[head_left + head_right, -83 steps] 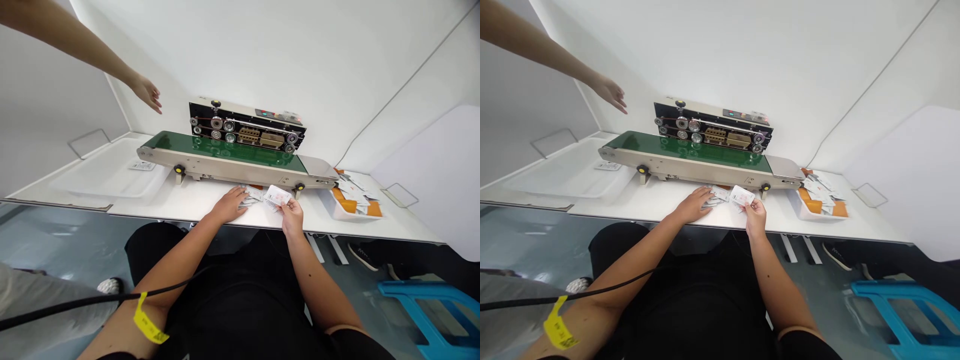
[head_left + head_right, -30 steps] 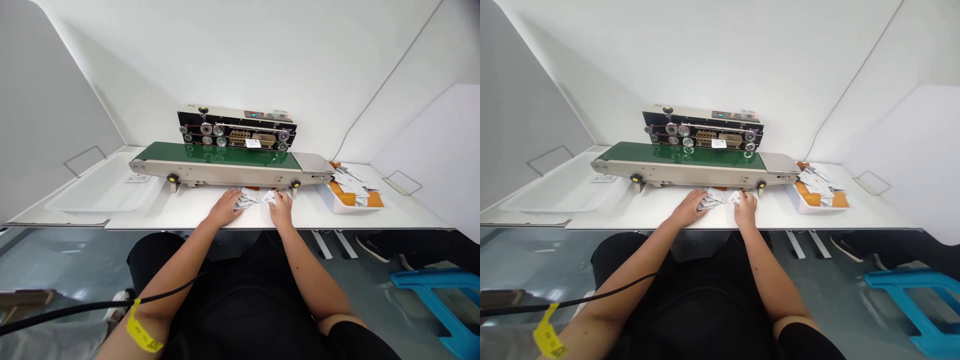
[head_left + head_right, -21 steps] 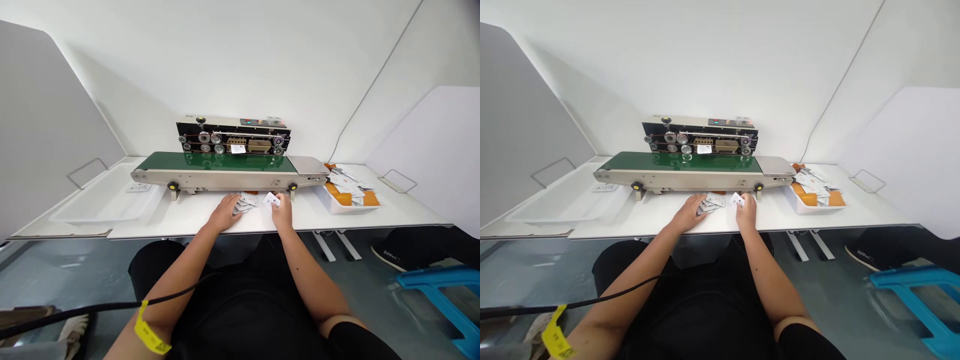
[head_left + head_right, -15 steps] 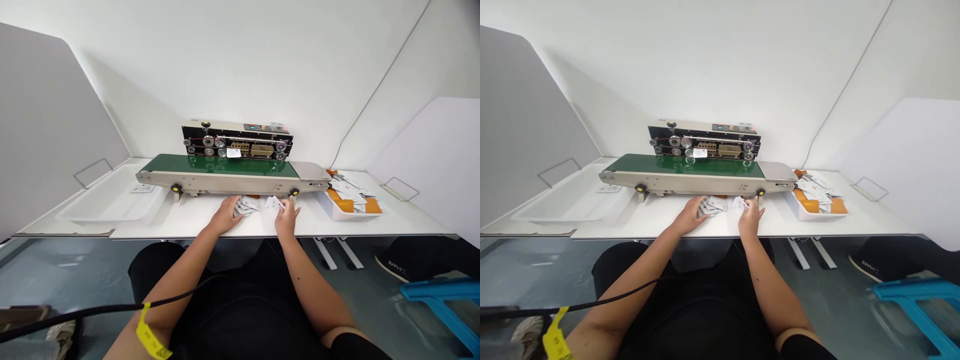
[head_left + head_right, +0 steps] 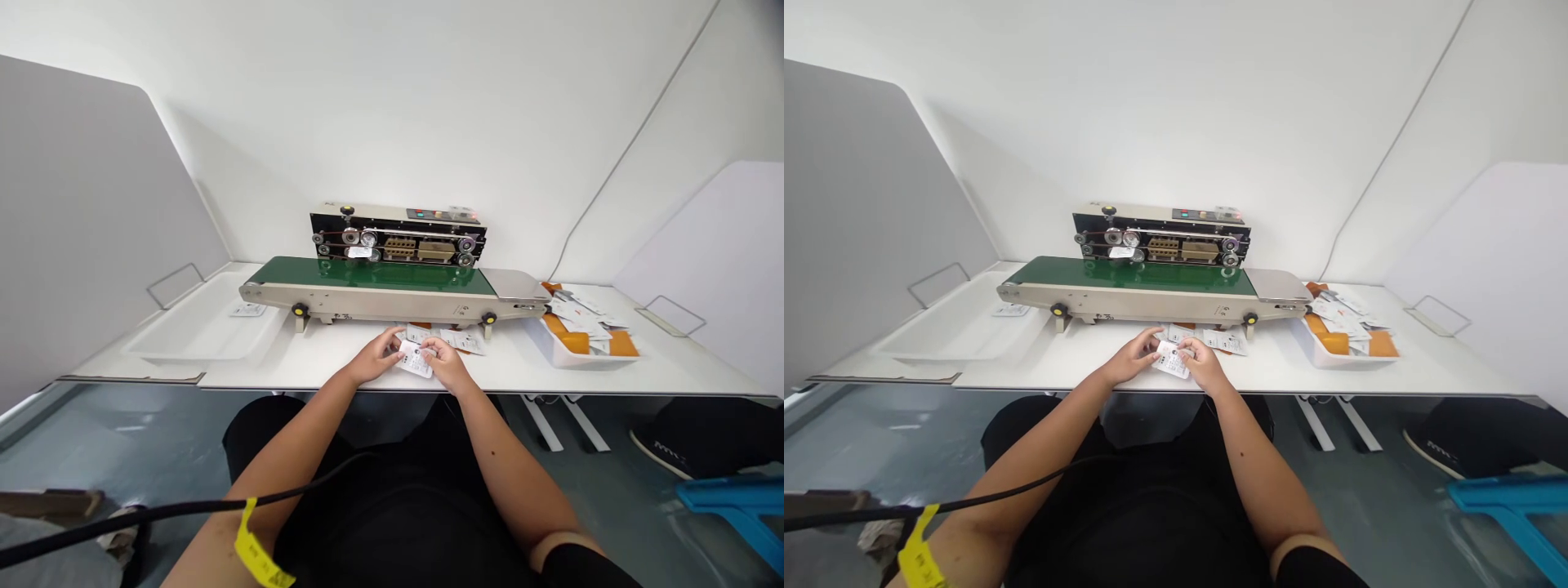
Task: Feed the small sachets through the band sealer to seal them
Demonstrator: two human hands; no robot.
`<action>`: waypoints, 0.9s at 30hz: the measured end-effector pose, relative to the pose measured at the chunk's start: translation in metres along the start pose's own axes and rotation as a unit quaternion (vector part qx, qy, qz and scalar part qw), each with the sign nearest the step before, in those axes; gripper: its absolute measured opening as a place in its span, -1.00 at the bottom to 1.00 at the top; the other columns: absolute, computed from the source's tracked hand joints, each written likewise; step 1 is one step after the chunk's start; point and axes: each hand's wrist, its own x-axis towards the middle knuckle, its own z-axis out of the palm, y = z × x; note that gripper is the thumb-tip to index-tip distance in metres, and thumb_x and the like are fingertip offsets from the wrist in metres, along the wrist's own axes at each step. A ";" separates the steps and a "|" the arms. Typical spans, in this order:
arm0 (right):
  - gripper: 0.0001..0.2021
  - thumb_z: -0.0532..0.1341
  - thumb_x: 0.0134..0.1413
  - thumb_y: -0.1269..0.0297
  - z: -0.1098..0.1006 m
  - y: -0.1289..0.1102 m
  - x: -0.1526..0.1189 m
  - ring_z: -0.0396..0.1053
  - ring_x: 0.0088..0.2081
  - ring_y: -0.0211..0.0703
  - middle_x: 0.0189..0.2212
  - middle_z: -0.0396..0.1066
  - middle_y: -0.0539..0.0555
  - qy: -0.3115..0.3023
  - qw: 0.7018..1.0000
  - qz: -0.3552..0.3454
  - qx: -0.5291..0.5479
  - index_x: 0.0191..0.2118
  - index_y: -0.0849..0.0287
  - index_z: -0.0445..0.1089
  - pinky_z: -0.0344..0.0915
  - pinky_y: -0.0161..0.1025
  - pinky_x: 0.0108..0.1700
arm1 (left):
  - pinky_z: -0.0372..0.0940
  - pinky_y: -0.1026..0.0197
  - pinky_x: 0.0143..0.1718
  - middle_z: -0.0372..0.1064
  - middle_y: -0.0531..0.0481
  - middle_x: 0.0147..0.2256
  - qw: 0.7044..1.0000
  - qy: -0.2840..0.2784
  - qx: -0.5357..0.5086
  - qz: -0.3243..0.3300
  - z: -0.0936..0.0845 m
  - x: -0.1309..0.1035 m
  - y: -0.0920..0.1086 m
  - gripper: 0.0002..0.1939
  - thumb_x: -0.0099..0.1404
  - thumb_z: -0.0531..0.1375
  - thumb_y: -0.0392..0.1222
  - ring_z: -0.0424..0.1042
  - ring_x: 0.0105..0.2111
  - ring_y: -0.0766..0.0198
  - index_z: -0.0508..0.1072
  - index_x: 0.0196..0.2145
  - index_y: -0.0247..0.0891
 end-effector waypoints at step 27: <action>-0.70 0.29 -0.01 0.21 -0.125 -0.102 0.083 0.19 -0.62 -0.41 -0.51 0.39 -0.07 0.270 0.957 -0.077 0.077 -0.12 0.13 0.38 0.07 -0.48 -0.62 | 0.30 0.17 -0.20 0.54 -0.10 -0.26 0.988 0.022 -0.140 -0.065 -0.003 0.002 -0.003 -0.49 0.30 0.27 0.09 0.47 -0.27 0.21 0.33 0.07 -0.27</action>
